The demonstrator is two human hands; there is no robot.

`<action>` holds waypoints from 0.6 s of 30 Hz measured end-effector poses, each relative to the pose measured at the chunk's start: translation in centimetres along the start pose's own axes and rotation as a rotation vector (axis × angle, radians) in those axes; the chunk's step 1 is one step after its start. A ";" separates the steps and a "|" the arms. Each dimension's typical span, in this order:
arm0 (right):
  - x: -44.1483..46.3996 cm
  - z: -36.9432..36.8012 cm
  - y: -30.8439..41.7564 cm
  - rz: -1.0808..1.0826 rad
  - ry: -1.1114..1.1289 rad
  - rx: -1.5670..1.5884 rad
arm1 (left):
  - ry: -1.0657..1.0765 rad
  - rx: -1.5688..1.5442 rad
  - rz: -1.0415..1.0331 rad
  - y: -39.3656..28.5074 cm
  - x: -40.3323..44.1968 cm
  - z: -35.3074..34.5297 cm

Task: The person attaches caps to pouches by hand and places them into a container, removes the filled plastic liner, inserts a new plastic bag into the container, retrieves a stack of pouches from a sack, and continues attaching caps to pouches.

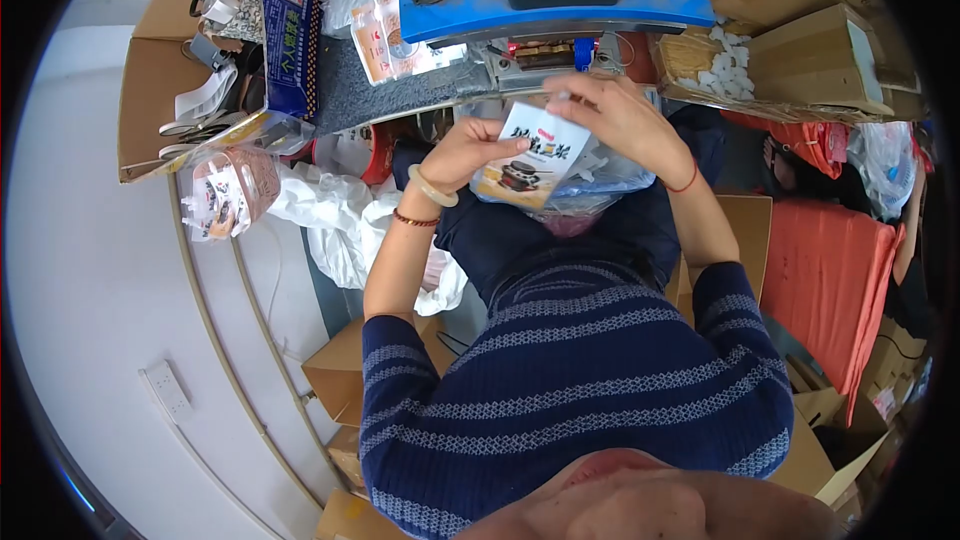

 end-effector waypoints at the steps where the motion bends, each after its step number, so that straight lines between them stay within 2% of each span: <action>1: -0.3 -0.6 -1.0 -0.001 -0.001 -0.001 | -0.008 -0.129 0.007 0.8 0.8 0.0; 3: -2.0 3.3 -1.4 0.027 -0.518 -0.354 | -0.084 -0.342 0.059 1.2 2.7 0.0; 5: -3.3 4.7 -2.2 -0.044 -0.497 -0.363 | -0.109 -0.473 0.045 1.5 5.4 0.5; 7: -5.0 6.6 -4.5 -0.197 -0.565 -0.538 | -0.142 -0.508 -0.037 1.0 7.0 0.6; 8: -5.4 7.1 -7.8 -0.408 -0.468 -0.515 | -0.153 -0.507 -0.039 1.1 7.2 0.6; 10: -5.2 8.4 -15.2 -0.388 -0.487 -0.671 | -0.157 -0.487 -0.026 1.5 7.3 0.3; 11: -4.7 10.2 -14.6 -0.115 -0.804 -0.805 | -0.157 -0.471 -0.041 1.3 6.9 0.0; 12: -3.6 10.7 -17.3 -0.121 -0.806 -0.802 | -0.164 -0.455 -0.059 1.0 6.6 0.0; 13: -2.2 10.4 -19.8 -0.122 -0.715 -0.962 | -0.171 -0.450 -0.060 1.3 6.3 0.4; 14: -0.8 9.7 -21.1 -0.106 -0.623 -1.113 | -0.208 -0.263 -0.060 1.5 6.0 1.5; 15: 0.0 9.7 -21.4 -0.199 -0.503 -1.056 | -0.263 -0.076 -0.061 1.2 5.2 3.0; 16: 0.2 9.2 -21.6 -0.281 -0.371 -0.997 | -0.347 -0.008 -0.204 -0.6 3.8 4.3; 18: -0.1 8.0 -21.4 -0.235 -0.386 -0.993 | -0.618 0.232 -0.495 -3.8 2.1 10.5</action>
Point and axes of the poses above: each hand's wrist, its own x-axis towards the middle knuckle, its own z-axis out of the back of the hand, y = z × x, the point moved 9 cm from there along x, towards the middle knuckle, and after that the axes turned 6 degrees about -x, right-handed, at the moved point
